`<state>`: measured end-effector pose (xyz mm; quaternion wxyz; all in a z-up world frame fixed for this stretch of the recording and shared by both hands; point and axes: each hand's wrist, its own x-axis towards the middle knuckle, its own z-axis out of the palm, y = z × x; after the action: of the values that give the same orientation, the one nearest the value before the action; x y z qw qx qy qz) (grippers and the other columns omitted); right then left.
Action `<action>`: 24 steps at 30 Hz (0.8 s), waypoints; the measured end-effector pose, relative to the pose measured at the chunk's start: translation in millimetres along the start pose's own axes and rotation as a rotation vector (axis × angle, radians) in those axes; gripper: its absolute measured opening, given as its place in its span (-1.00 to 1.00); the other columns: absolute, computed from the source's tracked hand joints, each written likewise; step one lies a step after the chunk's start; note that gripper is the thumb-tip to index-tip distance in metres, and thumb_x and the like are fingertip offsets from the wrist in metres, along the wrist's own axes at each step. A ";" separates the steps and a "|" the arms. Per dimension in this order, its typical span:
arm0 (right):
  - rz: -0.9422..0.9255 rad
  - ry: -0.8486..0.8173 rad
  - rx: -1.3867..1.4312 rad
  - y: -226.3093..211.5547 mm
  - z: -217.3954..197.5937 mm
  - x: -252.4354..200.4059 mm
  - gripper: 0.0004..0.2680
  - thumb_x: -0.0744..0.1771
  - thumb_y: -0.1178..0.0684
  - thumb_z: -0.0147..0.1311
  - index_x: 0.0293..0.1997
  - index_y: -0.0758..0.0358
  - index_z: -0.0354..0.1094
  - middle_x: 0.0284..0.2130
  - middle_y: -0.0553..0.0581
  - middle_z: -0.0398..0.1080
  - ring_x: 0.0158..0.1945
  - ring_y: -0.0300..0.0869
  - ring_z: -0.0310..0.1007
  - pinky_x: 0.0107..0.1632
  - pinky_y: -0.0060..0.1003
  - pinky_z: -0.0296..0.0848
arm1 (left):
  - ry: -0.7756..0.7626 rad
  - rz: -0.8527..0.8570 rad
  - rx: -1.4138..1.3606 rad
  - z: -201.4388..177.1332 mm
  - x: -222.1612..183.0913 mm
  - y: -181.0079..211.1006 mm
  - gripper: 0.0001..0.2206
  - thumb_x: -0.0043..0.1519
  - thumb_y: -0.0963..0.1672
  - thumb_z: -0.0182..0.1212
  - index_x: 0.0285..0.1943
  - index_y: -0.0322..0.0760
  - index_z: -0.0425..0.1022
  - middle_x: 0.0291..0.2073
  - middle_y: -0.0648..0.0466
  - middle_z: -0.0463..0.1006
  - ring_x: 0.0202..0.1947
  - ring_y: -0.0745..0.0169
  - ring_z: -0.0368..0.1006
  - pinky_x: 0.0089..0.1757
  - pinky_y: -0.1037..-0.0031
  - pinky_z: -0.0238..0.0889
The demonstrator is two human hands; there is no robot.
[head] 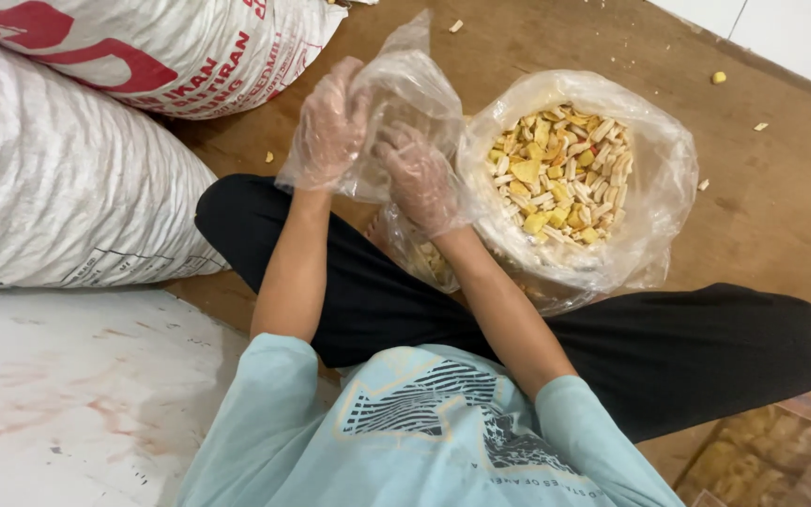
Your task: Sorting and inspecting sliced food items in a large plastic bag while sitting on the floor
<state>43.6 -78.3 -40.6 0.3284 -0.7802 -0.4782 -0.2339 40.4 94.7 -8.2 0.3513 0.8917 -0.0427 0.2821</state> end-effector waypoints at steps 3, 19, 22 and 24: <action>0.655 0.057 0.548 -15.9 -15.2 35.5 -0.72 0.43 -0.15 -0.18 -0.07 0.20 0.43 -0.17 0.15 0.50 -0.14 -0.12 0.55 -0.05 -0.26 0.65 | -0.054 0.085 0.099 4.4 -11.3 2.5 -0.70 0.48 -0.11 0.07 0.16 -0.53 0.51 -0.30 -0.19 0.61 -0.42 0.14 0.63 -0.44 0.58 0.56; 0.442 -0.435 -0.339 100.4 116.6 -43.8 -0.57 0.31 -0.08 0.19 0.30 0.18 0.24 0.11 0.19 0.37 0.18 0.02 0.37 0.26 -0.13 0.36 | 0.158 -0.022 0.282 -14.3 -7.8 13.7 -0.35 0.44 0.19 -0.23 0.06 -0.46 0.53 -0.36 -0.23 0.58 -0.56 0.13 0.60 -0.61 0.48 0.44; 0.424 -0.540 -0.275 67.4 76.7 -19.2 -0.53 0.30 0.01 0.26 0.36 0.16 0.17 0.12 0.12 0.32 0.16 -0.07 0.36 0.24 -0.22 0.40 | 0.134 -0.164 0.305 -14.2 -2.5 14.4 -0.59 0.37 0.06 0.21 0.12 -0.37 0.52 -0.31 -0.12 0.60 -0.40 0.06 0.63 -0.42 0.34 0.54; 0.166 -0.274 0.043 22.7 25.5 9.0 -0.78 0.19 0.30 0.10 -0.13 0.27 0.46 -0.19 0.25 0.48 -0.05 0.10 0.46 0.09 -0.06 0.43 | 0.095 -0.372 0.244 -10.4 2.5 9.3 -0.68 0.30 -0.11 0.31 0.12 -0.46 0.48 -0.30 -0.09 0.65 -0.36 0.10 0.65 -0.37 0.44 0.58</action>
<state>69.2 -61.6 -58.2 0.2948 -0.8345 -0.4573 -0.0873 35.0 94.8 4.9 0.2884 0.9059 0.1735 0.2571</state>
